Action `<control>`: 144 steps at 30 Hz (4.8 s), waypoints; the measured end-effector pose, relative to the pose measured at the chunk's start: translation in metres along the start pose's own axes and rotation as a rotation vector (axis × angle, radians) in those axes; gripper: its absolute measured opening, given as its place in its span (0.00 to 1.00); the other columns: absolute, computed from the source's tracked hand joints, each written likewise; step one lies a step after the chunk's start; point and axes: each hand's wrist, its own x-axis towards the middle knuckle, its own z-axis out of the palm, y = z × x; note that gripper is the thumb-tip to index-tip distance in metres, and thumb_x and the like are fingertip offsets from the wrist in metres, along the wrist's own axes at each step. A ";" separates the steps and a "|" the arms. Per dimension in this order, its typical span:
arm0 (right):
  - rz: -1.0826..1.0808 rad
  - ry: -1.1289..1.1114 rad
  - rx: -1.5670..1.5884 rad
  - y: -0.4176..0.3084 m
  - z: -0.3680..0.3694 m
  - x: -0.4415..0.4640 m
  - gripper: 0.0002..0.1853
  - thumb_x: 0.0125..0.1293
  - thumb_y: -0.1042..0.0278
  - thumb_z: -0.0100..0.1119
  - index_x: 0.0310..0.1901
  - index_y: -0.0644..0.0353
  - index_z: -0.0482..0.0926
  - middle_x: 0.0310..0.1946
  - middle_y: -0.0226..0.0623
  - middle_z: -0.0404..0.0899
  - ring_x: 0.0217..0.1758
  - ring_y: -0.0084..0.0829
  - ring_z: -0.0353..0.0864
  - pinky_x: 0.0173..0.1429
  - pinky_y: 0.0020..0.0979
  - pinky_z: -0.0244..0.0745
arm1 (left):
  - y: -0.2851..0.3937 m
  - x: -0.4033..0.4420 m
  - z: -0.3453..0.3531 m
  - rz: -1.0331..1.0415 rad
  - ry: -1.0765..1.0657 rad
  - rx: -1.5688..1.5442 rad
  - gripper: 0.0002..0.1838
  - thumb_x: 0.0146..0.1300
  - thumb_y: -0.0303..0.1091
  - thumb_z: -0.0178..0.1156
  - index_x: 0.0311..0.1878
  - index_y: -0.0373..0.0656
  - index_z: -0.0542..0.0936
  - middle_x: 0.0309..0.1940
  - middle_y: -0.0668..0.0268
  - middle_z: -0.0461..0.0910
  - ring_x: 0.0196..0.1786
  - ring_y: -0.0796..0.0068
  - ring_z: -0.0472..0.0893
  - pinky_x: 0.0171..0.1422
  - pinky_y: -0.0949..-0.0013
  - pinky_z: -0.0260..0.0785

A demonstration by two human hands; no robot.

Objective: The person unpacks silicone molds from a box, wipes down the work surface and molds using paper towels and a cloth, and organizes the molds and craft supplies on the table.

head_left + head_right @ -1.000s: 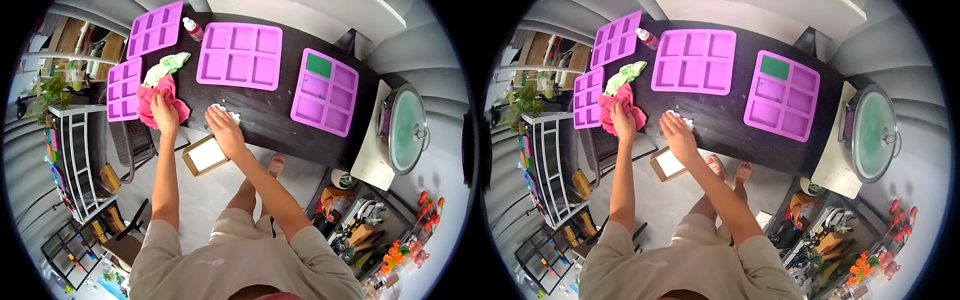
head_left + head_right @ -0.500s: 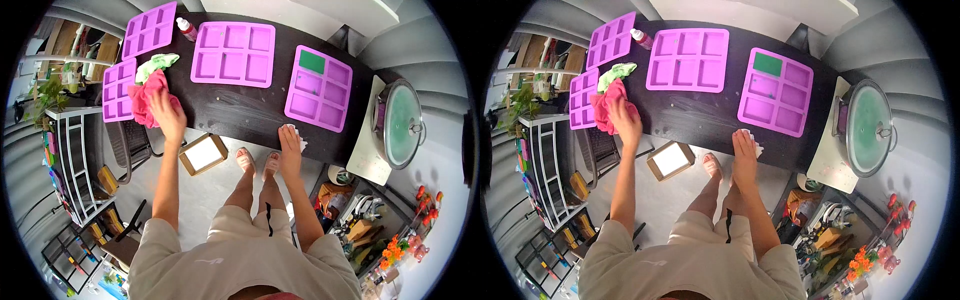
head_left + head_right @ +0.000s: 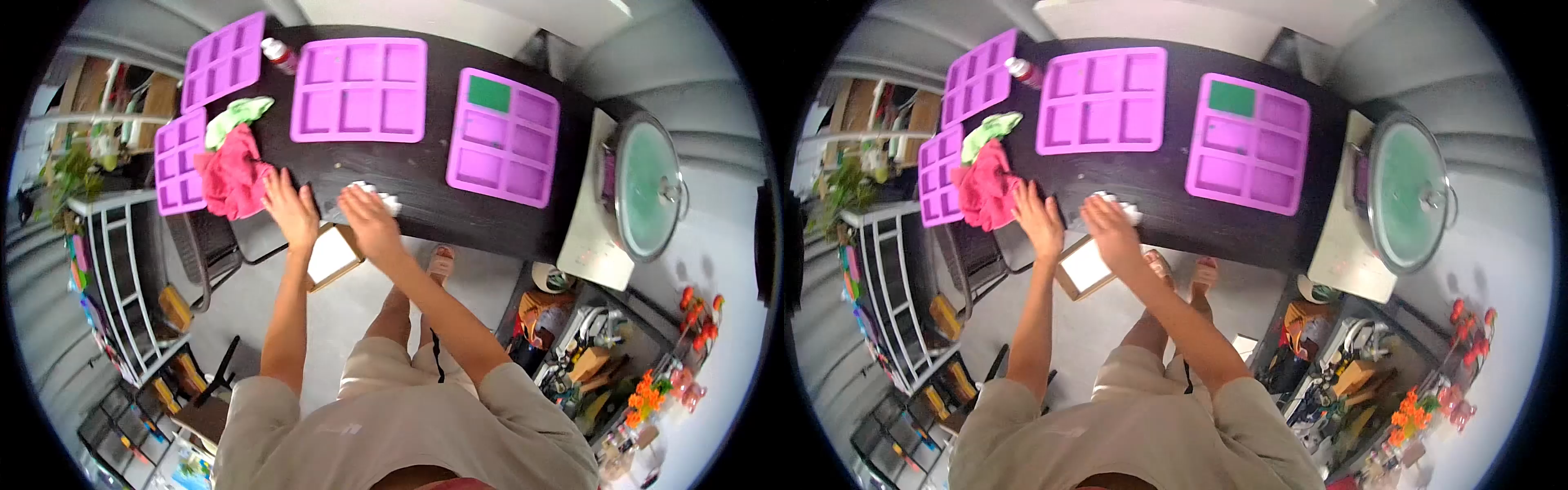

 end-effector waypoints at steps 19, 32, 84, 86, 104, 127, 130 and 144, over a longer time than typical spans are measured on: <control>0.396 -0.030 -0.215 0.077 -0.153 -0.122 0.34 0.50 0.87 0.47 0.63 0.59 0.68 0.65 0.39 0.66 0.72 0.36 0.59 0.74 0.41 0.52 | 0.000 -0.001 -0.002 0.031 0.000 -0.012 0.26 0.71 0.41 0.44 0.67 0.38 0.61 0.72 0.54 0.53 0.75 0.52 0.49 0.74 0.42 0.37; 0.572 0.274 -0.305 0.060 -0.094 -0.101 0.28 0.57 0.82 0.42 0.62 0.67 0.66 0.65 0.47 0.63 0.72 0.44 0.56 0.74 0.46 0.49 | -0.003 -0.002 0.003 0.054 0.012 0.020 0.27 0.71 0.44 0.45 0.67 0.38 0.60 0.72 0.53 0.53 0.74 0.52 0.50 0.73 0.41 0.41; -0.228 -0.242 0.030 0.073 0.004 0.186 0.27 0.54 0.85 0.47 0.59 0.63 0.71 0.64 0.41 0.66 0.69 0.39 0.61 0.72 0.39 0.54 | -0.013 -0.029 -0.194 -0.864 0.069 -1.539 0.10 0.60 0.22 0.52 0.42 0.39 0.79 0.40 0.70 0.81 0.40 0.81 0.79 0.49 0.75 0.73; -0.323 -0.354 0.072 0.052 0.005 0.159 0.24 0.57 0.82 0.46 0.59 0.63 0.72 0.64 0.41 0.67 0.69 0.39 0.62 0.72 0.39 0.55 | -0.009 -0.017 -0.203 -0.834 0.069 -1.521 0.08 0.60 0.23 0.54 0.42 0.39 0.79 0.39 0.70 0.81 0.40 0.81 0.79 0.49 0.76 0.73; 0.017 -0.009 -0.179 0.154 -0.059 0.190 0.28 0.54 0.86 0.46 0.59 0.63 0.71 0.64 0.46 0.66 0.71 0.44 0.60 0.73 0.44 0.51 | -0.023 -0.047 -0.243 -0.852 0.164 -1.456 0.09 0.60 0.26 0.54 0.43 0.37 0.78 0.37 0.69 0.79 0.38 0.80 0.78 0.46 0.75 0.74; -0.151 -0.350 0.033 0.081 -0.063 0.092 0.25 0.58 0.79 0.47 0.60 0.64 0.69 0.65 0.42 0.65 0.70 0.38 0.61 0.73 0.40 0.51 | -0.012 -0.073 -0.249 -0.907 0.260 -1.440 0.08 0.60 0.28 0.57 0.42 0.38 0.79 0.36 0.71 0.80 0.37 0.81 0.79 0.44 0.76 0.75; -0.014 -0.163 -0.149 0.118 -0.070 0.144 0.27 0.56 0.85 0.45 0.61 0.63 0.69 0.65 0.45 0.64 0.71 0.43 0.58 0.73 0.43 0.50 | -0.009 -0.074 -0.249 -0.929 0.290 -1.430 0.08 0.60 0.28 0.57 0.42 0.38 0.79 0.36 0.70 0.80 0.35 0.81 0.79 0.41 0.77 0.75; -0.007 -0.240 -0.100 0.054 -0.052 0.039 0.27 0.61 0.79 0.42 0.65 0.64 0.64 0.68 0.46 0.60 0.74 0.43 0.54 0.74 0.46 0.45 | -0.011 -0.091 -0.245 -0.952 0.344 -1.475 0.11 0.59 0.26 0.54 0.44 0.36 0.78 0.37 0.67 0.80 0.39 0.78 0.80 0.48 0.74 0.75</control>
